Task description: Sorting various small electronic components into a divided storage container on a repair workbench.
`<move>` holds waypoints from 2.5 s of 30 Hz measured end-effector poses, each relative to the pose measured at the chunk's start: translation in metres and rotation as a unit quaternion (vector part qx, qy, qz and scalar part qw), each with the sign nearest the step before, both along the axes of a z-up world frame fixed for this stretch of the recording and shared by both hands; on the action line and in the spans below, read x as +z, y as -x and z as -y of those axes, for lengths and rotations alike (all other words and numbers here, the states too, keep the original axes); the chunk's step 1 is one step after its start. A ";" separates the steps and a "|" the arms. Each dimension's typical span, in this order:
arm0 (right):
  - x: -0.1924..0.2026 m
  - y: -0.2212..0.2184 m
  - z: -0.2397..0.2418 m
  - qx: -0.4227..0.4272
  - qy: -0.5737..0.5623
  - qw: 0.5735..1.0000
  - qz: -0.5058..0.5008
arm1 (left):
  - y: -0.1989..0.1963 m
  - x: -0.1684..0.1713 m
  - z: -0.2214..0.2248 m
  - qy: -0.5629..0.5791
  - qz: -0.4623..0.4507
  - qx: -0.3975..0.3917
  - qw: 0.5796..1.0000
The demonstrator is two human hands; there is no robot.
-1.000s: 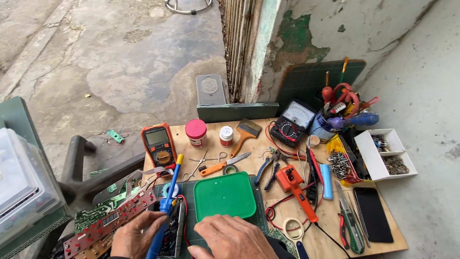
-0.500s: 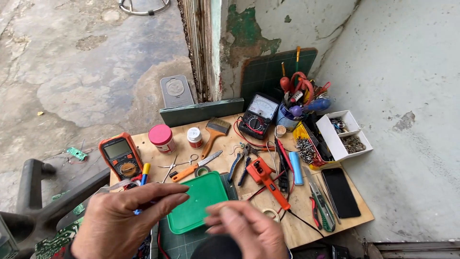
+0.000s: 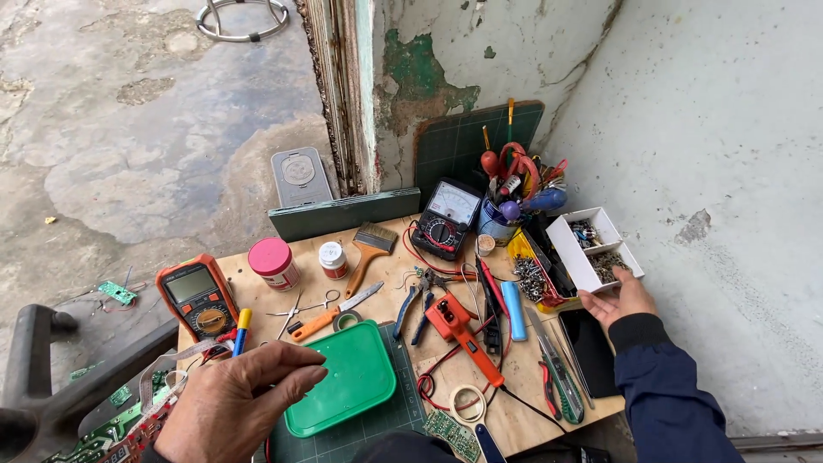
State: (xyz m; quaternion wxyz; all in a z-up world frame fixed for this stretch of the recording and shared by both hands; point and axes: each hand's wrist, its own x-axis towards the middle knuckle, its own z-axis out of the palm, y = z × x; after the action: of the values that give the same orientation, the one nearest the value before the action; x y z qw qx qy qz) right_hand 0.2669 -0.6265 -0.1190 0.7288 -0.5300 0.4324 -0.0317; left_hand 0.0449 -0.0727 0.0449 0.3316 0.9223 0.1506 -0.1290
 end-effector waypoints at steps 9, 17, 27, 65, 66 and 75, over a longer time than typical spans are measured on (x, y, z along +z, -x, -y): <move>-0.044 -0.029 0.044 0.032 -0.011 0.999 0.016 | 0.005 0.004 -0.013 0.058 0.022 0.035 0.997; 0.029 0.025 -0.010 0.026 0.164 0.986 0.025 | 0.006 -0.010 -0.035 0.045 0.135 0.045 0.989; 0.122 0.165 -0.119 0.251 0.257 0.927 -0.107 | 0.001 -0.016 0.006 0.134 0.208 -0.057 0.967; 0.066 0.169 -0.310 0.596 0.327 0.732 -0.044 | -0.012 -0.099 -0.010 -0.184 0.254 -0.205 0.927; 0.078 0.169 -0.316 0.588 0.279 0.756 -0.068 | -0.010 -0.100 -0.010 -0.163 0.236 -0.202 0.937; 0.074 0.159 -0.326 0.592 0.237 0.765 -0.092 | -0.012 -0.012 -0.043 0.305 0.096 0.148 0.936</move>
State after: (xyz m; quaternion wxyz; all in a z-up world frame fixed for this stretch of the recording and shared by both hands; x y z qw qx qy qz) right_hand 0.1083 -0.3006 -0.0455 0.4113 -0.8367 0.0765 0.3533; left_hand 0.0564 -0.0297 0.0325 0.6252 0.7523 0.2060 -0.0287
